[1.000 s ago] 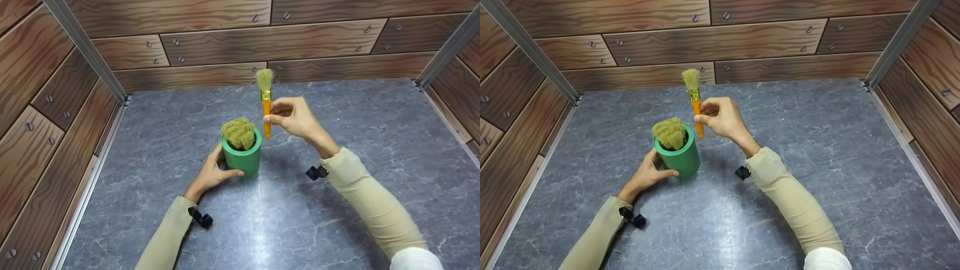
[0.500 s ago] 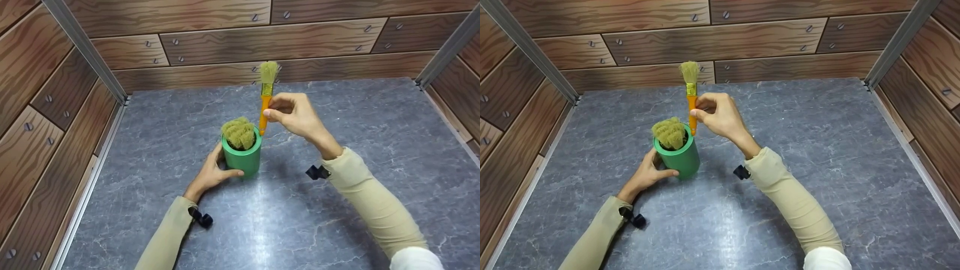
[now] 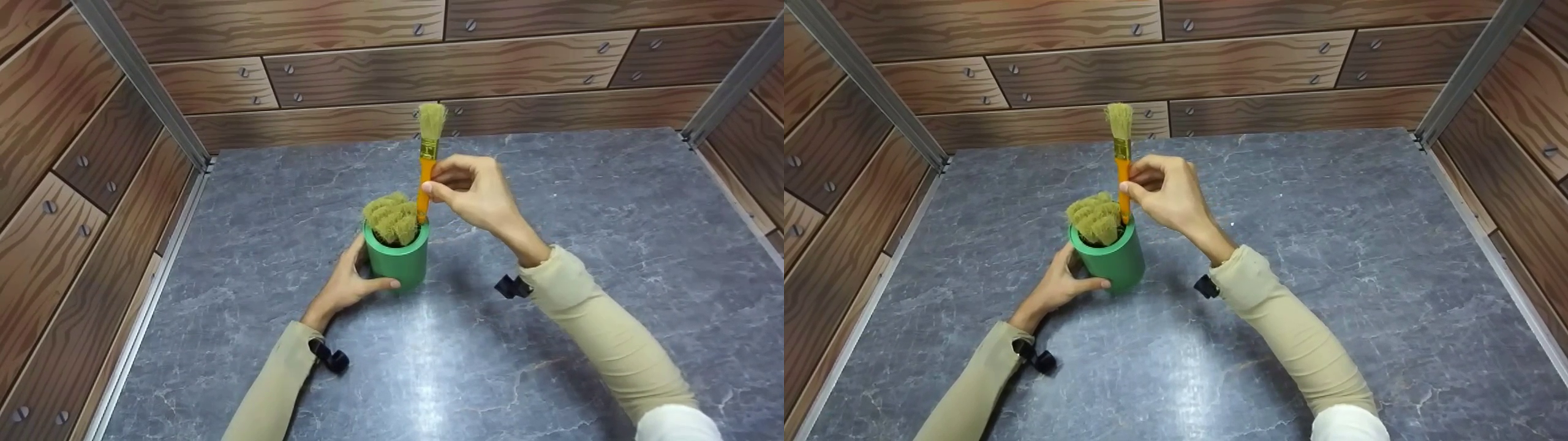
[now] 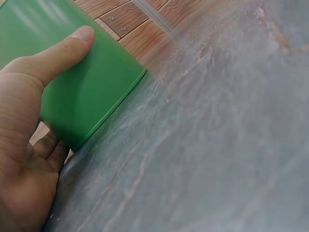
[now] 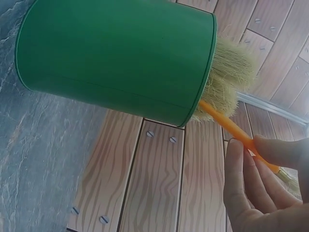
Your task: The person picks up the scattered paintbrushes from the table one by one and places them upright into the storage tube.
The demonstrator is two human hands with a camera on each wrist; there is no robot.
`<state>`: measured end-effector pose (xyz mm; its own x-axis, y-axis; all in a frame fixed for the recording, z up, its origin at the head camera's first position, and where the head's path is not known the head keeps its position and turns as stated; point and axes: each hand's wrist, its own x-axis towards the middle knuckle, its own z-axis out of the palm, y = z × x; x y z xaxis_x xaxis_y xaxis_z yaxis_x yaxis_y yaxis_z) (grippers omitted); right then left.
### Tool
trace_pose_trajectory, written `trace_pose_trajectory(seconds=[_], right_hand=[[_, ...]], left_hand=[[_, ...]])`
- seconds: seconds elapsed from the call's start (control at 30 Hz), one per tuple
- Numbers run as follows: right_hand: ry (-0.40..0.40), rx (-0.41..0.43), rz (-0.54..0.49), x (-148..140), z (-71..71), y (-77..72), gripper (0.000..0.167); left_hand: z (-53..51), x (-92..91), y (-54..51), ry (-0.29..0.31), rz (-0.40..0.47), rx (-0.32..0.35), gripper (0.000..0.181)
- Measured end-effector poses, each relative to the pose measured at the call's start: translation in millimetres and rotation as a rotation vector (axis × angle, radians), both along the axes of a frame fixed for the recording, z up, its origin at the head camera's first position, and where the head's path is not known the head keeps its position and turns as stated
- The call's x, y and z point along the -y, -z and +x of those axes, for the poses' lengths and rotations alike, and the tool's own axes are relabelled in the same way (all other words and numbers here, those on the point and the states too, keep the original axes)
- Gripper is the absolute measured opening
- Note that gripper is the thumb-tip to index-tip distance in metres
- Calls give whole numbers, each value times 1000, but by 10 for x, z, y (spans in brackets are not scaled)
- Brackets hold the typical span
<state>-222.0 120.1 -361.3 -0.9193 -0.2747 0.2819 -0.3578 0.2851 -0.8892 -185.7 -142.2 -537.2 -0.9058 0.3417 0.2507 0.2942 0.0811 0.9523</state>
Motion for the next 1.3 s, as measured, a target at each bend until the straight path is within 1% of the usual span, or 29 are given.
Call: trace_pose_trajectory(seconds=[0.17,0.3,0.43,0.63,0.77,0.87,0.93,1.03,1.13,1.3], right_hand=[[3,-29,14,16,6,8,16],[-32,-52,15,16,11,35,17],[-69,-55,-8,7,12,60,19],[-75,-52,-23,7,7,76,19],[-78,-15,15,41,-31,91,22],[-116,49,55,79,-75,115,27],[-143,101,58,102,-102,137,27],[-164,160,30,124,-120,162,25],[-166,168,6,134,-119,167,23],[-176,137,-45,147,-102,153,22]], left_hand=[[-7,-1,0,-3,5,5,116],[-7,3,4,-4,7,5,116],[-4,8,0,-4,4,1,116],[0,8,6,-3,12,-7,115],[-1,-3,6,-5,10,-13,113],[-6,-9,21,-2,14,-15,113],[-9,-14,33,6,25,-15,114],[-12,-19,38,20,42,-15,115],[-13,-18,30,21,44,-12,115],[-10,-7,9,10,43,-10,114]])
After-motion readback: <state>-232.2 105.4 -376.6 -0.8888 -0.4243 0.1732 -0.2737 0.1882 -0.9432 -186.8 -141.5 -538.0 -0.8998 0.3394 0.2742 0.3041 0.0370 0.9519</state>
